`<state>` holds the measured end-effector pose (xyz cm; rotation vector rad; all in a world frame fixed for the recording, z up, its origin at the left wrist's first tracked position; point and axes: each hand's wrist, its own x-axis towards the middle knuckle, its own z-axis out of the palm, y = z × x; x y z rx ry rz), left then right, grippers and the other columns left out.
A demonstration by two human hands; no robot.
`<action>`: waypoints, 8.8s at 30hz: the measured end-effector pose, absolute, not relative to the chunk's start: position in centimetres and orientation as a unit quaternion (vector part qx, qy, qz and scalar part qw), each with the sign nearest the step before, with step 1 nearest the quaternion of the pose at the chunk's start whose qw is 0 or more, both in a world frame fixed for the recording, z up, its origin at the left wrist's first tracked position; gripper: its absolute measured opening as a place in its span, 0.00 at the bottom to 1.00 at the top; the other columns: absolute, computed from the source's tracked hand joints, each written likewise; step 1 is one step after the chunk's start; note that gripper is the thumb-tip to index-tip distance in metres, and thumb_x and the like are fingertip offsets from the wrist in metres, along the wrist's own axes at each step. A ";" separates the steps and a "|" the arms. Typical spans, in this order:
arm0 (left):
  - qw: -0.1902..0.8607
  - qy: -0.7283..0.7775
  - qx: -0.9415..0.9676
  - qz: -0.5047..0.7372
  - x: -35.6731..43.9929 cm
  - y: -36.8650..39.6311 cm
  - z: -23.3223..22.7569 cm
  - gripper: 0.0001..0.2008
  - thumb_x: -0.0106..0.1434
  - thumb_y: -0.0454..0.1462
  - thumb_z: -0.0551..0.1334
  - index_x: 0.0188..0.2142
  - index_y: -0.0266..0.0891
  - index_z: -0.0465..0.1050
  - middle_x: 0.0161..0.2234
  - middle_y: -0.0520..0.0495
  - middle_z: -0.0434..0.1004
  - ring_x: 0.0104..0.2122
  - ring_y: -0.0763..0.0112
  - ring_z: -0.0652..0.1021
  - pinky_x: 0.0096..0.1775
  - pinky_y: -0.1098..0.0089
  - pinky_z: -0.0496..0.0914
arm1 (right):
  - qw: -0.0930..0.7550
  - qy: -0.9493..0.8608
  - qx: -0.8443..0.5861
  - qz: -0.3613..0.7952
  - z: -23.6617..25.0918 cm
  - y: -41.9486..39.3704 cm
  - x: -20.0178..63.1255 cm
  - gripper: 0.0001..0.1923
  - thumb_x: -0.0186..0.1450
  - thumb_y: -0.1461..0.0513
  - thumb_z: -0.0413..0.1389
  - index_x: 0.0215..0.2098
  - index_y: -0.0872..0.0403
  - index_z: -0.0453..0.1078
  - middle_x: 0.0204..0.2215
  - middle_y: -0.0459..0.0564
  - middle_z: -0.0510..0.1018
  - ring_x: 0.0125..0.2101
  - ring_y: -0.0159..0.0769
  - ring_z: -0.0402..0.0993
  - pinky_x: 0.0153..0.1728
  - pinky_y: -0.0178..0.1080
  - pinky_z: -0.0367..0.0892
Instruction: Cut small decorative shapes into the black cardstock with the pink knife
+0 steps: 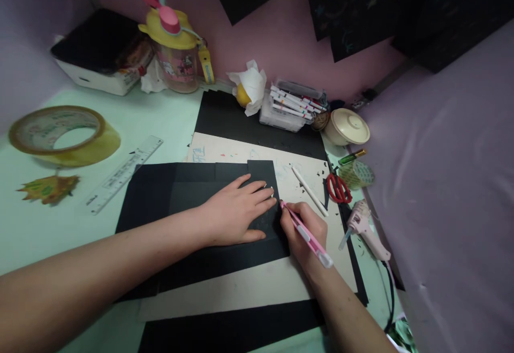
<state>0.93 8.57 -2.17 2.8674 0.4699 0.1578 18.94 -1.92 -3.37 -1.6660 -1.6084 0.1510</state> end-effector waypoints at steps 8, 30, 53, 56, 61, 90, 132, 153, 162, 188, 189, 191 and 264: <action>0.117 0.160 0.979 0.045 0.9 8.5 -2.1 0.33 0.64 0.55 0.56 0.62 0.39 0.61 0.63 0.44 0.61 0.63 0.55 0.59 0.63 0.53 0.44 | 0.405 -0.621 -0.667 0.072 -3.4 -1.6 18.8 0.03 0.65 0.63 0.57 0.33 0.54 0.70 0.26 0.46 0.78 0.24 0.30 0.73 0.27 0.32 0.67; 0.115 0.159 0.979 0.053 0.9 8.5 -2.0 0.32 0.64 0.54 0.57 0.62 0.40 0.61 0.63 0.44 0.62 0.62 0.56 0.60 0.63 0.54 0.45 | 0.328 -0.683 -0.653 0.015 -3.7 -1.6 19.0 0.10 0.66 0.65 0.54 0.26 0.53 0.63 0.21 0.44 0.70 0.21 0.28 0.66 0.25 0.32 0.62; 0.117 0.159 0.978 0.059 0.8 8.6 -2.2 0.33 0.64 0.55 0.57 0.61 0.40 0.61 0.62 0.44 0.63 0.62 0.55 0.60 0.63 0.54 0.45 | 0.340 -0.685 -0.645 0.015 -3.9 -2.0 19.2 0.06 0.65 0.66 0.55 0.29 0.53 0.66 0.23 0.45 0.73 0.23 0.29 0.68 0.27 0.32 0.64; 0.117 0.159 0.979 0.058 0.8 8.6 -2.2 0.33 0.64 0.55 0.57 0.61 0.40 0.61 0.62 0.44 0.62 0.62 0.55 0.60 0.63 0.54 0.45 | 0.343 -0.685 -0.642 0.015 -3.9 -1.9 19.1 0.06 0.66 0.65 0.54 0.30 0.53 0.66 0.24 0.45 0.73 0.23 0.29 0.69 0.27 0.32 0.65; 0.114 0.158 0.979 0.063 0.8 8.5 -2.2 0.33 0.63 0.55 0.57 0.62 0.40 0.61 0.62 0.44 0.62 0.62 0.55 0.61 0.63 0.53 0.46 | 0.343 -0.673 -0.655 0.026 -3.9 -1.8 19.0 0.05 0.66 0.64 0.54 0.31 0.53 0.67 0.24 0.45 0.74 0.23 0.29 0.69 0.26 0.32 0.65; 0.127 0.155 0.979 0.042 0.7 8.5 -2.0 0.33 0.64 0.54 0.56 0.63 0.38 0.59 0.64 0.42 0.59 0.63 0.54 0.58 0.63 0.51 0.46 | 0.406 -0.552 -0.705 0.184 -3.2 -1.4 19.4 0.08 0.64 0.58 0.57 0.29 0.54 0.70 0.23 0.44 0.74 0.23 0.30 0.68 0.25 0.32 0.63; 0.141 0.147 0.978 0.036 0.7 8.7 -1.9 0.30 0.65 0.53 0.57 0.62 0.44 0.60 0.64 0.43 0.59 0.64 0.52 0.58 0.63 0.48 0.47 | 0.420 -0.503 -0.715 0.244 -2.4 -1.0 19.8 0.09 0.63 0.57 0.59 0.30 0.54 0.72 0.26 0.45 0.76 0.27 0.32 0.69 0.29 0.34 0.62; 0.144 0.151 0.977 0.047 0.6 8.7 -2.0 0.31 0.64 0.53 0.58 0.62 0.42 0.60 0.63 0.43 0.60 0.64 0.55 0.58 0.64 0.51 0.44 | 0.421 -0.502 -0.719 0.233 -2.4 -1.0 19.6 0.09 0.63 0.56 0.59 0.30 0.54 0.72 0.25 0.45 0.76 0.26 0.32 0.68 0.28 0.34 0.62; 0.142 0.150 0.977 0.048 0.6 8.7 -2.0 0.31 0.65 0.53 0.57 0.62 0.41 0.60 0.64 0.43 0.60 0.64 0.55 0.58 0.64 0.51 0.45 | 0.435 -0.486 -0.725 0.221 -2.4 -1.1 19.5 0.08 0.61 0.57 0.60 0.29 0.54 0.72 0.25 0.46 0.77 0.27 0.33 0.70 0.29 0.34 0.65; 0.165 0.151 0.973 0.047 0.6 8.8 -2.2 0.29 0.64 0.53 0.58 0.62 0.48 0.61 0.64 0.44 0.59 0.65 0.53 0.57 0.64 0.48 0.45 | 0.342 -0.628 -0.594 0.369 -0.6 2.2 23.4 0.05 0.59 0.65 0.56 0.30 0.52 0.75 0.32 0.48 0.79 0.35 0.38 0.76 0.40 0.40 0.68; 0.167 0.152 0.973 0.042 0.6 8.8 -2.2 0.29 0.65 0.53 0.58 0.62 0.48 0.61 0.64 0.44 0.59 0.65 0.53 0.56 0.64 0.48 0.45 | 0.343 -0.635 -0.585 0.370 -0.6 2.2 23.4 0.06 0.59 0.65 0.56 0.30 0.52 0.75 0.32 0.48 0.79 0.35 0.38 0.76 0.41 0.40 0.69; 0.170 0.152 0.973 0.034 0.6 8.9 -2.1 0.29 0.65 0.53 0.57 0.62 0.48 0.60 0.64 0.44 0.58 0.65 0.53 0.56 0.64 0.48 0.44 | 0.343 -0.644 -0.574 0.373 -0.6 2.2 23.4 0.06 0.59 0.66 0.56 0.30 0.51 0.75 0.32 0.48 0.79 0.35 0.37 0.76 0.40 0.40 0.69; 0.131 0.152 0.980 -0.001 0.4 8.2 -0.7 0.33 0.65 0.54 0.56 0.64 0.42 0.56 0.66 0.41 0.54 0.66 0.54 0.55 0.63 0.50 0.48 | 0.406 -0.585 -0.636 0.299 -2.1 1.7 23.0 0.10 0.60 0.57 0.55 0.25 0.53 0.71 0.21 0.45 0.73 0.25 0.33 0.66 0.28 0.35 0.60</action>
